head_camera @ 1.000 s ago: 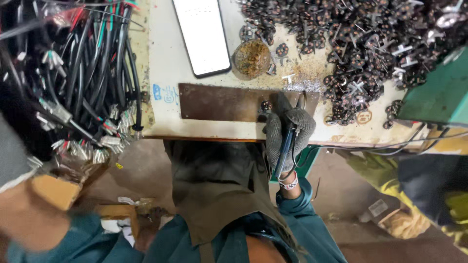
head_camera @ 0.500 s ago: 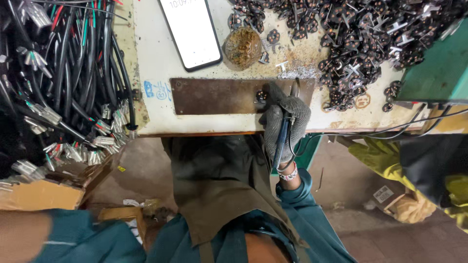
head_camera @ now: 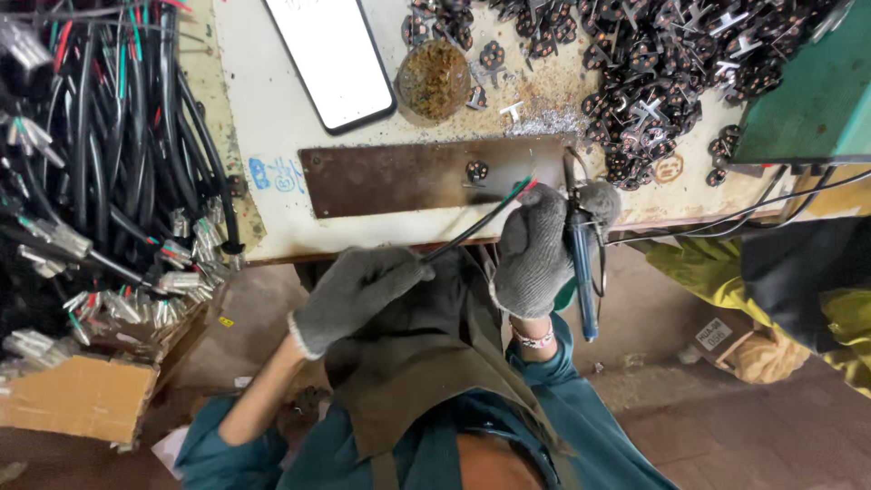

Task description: The person wearing gloves solders small electronic components with wires at a workbench, holding a soldering iron in one hand and wire or component in the other, repeating the soldering cycle on successive parts and setting finished pieces aside on the bench.

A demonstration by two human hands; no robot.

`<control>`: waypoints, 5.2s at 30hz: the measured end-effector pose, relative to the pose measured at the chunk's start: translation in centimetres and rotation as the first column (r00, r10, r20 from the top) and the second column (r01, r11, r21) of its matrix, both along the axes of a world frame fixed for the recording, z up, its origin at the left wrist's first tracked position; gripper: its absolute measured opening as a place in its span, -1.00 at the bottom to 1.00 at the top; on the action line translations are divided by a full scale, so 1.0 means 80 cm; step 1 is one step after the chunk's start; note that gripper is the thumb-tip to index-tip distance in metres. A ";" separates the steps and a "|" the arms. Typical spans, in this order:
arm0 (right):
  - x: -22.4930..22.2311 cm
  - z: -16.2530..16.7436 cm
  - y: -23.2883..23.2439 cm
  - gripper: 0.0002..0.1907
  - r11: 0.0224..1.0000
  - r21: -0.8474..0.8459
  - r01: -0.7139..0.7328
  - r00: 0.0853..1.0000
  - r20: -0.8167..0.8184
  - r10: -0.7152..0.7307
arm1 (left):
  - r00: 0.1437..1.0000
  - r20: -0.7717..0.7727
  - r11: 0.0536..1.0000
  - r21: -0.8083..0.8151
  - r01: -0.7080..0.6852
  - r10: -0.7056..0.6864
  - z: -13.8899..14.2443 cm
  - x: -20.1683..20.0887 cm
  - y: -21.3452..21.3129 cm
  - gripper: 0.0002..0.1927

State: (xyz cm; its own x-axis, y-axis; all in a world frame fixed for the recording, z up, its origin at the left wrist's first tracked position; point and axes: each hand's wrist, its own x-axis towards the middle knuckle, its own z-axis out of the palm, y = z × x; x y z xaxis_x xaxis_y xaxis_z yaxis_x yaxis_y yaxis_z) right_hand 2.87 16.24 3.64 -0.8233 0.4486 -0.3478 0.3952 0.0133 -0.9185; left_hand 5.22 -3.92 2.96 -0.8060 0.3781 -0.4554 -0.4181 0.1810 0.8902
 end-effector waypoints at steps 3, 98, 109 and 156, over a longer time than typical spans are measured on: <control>0.011 -0.001 -0.004 -0.90 0.979 -0.202 0.002 0.970 -0.238 -0.051 | 0.995 0.035 0.994 0.045 -0.098 0.097 -0.010 0.008 -0.007 -0.76; -0.028 -0.014 0.040 -0.47 0.608 0.626 -0.489 0.673 -0.173 0.719 | 0.858 -0.514 0.915 -0.357 -0.186 -0.026 -0.022 -0.071 0.032 -0.88; 0.029 -0.056 0.100 -0.75 0.397 0.730 -0.556 0.558 -0.026 0.830 | 0.803 -0.587 0.908 -0.386 -0.165 -0.103 -0.022 -0.069 0.043 -0.79; -0.005 -0.043 0.073 -0.76 0.424 0.747 -0.513 0.512 -0.130 0.849 | 0.783 -0.592 0.864 -0.480 -0.152 -0.190 -0.031 -0.060 0.055 -0.79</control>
State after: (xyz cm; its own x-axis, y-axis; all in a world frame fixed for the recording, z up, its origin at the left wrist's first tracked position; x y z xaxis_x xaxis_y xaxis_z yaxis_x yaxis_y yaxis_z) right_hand 2.46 22.07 0.20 -0.8913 -0.3990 0.2153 -0.4373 0.6313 -0.6405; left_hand 0.45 0.44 0.46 -0.9635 0.2679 0.0006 0.1814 0.6508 0.7373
